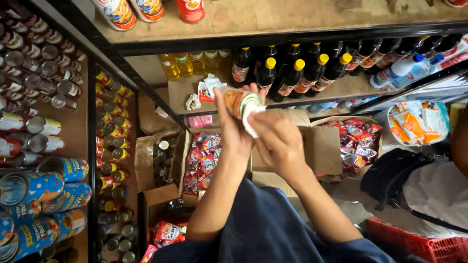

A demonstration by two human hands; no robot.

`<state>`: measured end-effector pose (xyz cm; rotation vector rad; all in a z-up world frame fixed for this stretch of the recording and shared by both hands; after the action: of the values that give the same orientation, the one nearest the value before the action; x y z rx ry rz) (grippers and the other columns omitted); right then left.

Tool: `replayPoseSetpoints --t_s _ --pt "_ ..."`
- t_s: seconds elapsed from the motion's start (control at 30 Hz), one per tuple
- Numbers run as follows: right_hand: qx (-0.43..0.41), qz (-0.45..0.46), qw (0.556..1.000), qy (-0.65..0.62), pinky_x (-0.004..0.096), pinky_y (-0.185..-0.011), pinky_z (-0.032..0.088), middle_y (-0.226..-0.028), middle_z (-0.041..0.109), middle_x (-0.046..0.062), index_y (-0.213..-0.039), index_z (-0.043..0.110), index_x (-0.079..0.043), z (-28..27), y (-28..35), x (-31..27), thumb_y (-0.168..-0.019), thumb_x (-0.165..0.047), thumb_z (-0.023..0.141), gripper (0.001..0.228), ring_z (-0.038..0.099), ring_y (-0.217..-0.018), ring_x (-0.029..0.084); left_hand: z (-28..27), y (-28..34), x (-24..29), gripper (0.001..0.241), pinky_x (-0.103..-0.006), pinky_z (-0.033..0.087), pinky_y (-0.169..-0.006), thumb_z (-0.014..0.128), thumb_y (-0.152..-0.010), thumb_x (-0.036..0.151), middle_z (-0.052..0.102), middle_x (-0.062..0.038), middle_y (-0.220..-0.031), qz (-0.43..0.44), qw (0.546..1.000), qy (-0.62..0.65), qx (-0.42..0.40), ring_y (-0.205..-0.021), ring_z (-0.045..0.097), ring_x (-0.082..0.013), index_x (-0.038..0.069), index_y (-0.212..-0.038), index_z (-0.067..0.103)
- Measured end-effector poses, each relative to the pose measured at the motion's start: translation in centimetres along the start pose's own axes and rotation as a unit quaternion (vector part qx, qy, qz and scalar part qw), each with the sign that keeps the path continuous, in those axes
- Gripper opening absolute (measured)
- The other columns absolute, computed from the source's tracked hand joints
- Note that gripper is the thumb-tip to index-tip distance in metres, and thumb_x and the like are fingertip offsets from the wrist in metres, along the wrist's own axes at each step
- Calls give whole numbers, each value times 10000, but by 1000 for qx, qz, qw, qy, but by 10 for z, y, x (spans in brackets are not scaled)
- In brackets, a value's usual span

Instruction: Wiping dust off canned goods with a cloth and placing them into a cardboard box.

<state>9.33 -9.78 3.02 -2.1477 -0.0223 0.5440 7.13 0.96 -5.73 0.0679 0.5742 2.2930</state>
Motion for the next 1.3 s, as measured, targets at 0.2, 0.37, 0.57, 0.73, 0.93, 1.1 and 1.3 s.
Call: replayPoseSetpoints --t_s 0.2,0.37,0.57,0.73,0.93,1.1,1.3 --pt "37 -51 991 121 439 -961 429 -1100 772 3 -1077 828 -174 -11 -7 6 -949 -42 712 217 675 -1082 291 -20 -5 -19 610 -454 617 -963 786 -877 506 710 -102 -1099 -47 999 -17 -3 -1037 731 -262 14 -1170 575" --pt "-24 -48 992 110 423 -982 382 -991 771 -76 -954 818 -232 -21 0 4 -1013 -127 651 206 662 -1062 221 -8 -4 -14 534 -426 630 -914 757 -897 481 718 -112 -975 -59 997 -31 -31 -927 750 -243 -1 -1058 593" --pt "46 -47 993 101 411 -923 423 -997 782 1 -942 828 -178 -25 -13 3 -979 -42 672 210 686 -950 265 1 15 -42 573 -405 621 -933 775 -877 498 719 -113 -981 -68 996 -57 -16 -952 739 -246 -16 -1075 621" --pt "2 -43 996 78 396 -914 411 -975 766 -19 -959 820 -178 -33 -1 -2 -962 -38 661 212 678 -942 227 -14 -9 -24 597 -432 635 -888 805 -842 502 710 -133 -964 -93 995 -29 -22 -909 747 -273 -26 -1028 600" --pt "31 -63 993 98 404 -900 417 -1013 771 19 -992 826 -148 -33 7 12 -946 -5 647 234 662 -946 262 -13 1 -43 582 -392 642 -882 771 -868 518 717 -110 -936 -91 994 -57 -16 -888 748 -236 -21 -1032 625" --pt "28 -61 995 72 403 -833 444 -996 780 48 -984 812 -106 -40 -4 4 -922 13 658 205 688 -899 291 -8 -3 -37 618 -443 604 -967 807 -833 507 717 -112 -982 -83 994 -72 4 -946 743 -258 -24 -1066 594" --pt "72 -70 988 114 377 -867 440 -979 791 -28 -951 832 -179 -40 -8 4 -938 -35 691 203 692 -923 238 -5 -9 -40 632 -457 607 -951 816 -825 509 711 -101 -995 -102 993 -65 -3 -947 738 -266 -17 -1089 585"
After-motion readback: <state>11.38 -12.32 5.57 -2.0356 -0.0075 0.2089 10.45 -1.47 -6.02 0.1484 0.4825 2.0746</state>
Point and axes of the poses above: each hand's wrist, its own y-axis away from the middle knuckle, its own z-axis out of the palm, x = y × z, the point moved 4 cm from there along -y, towards the middle knuckle
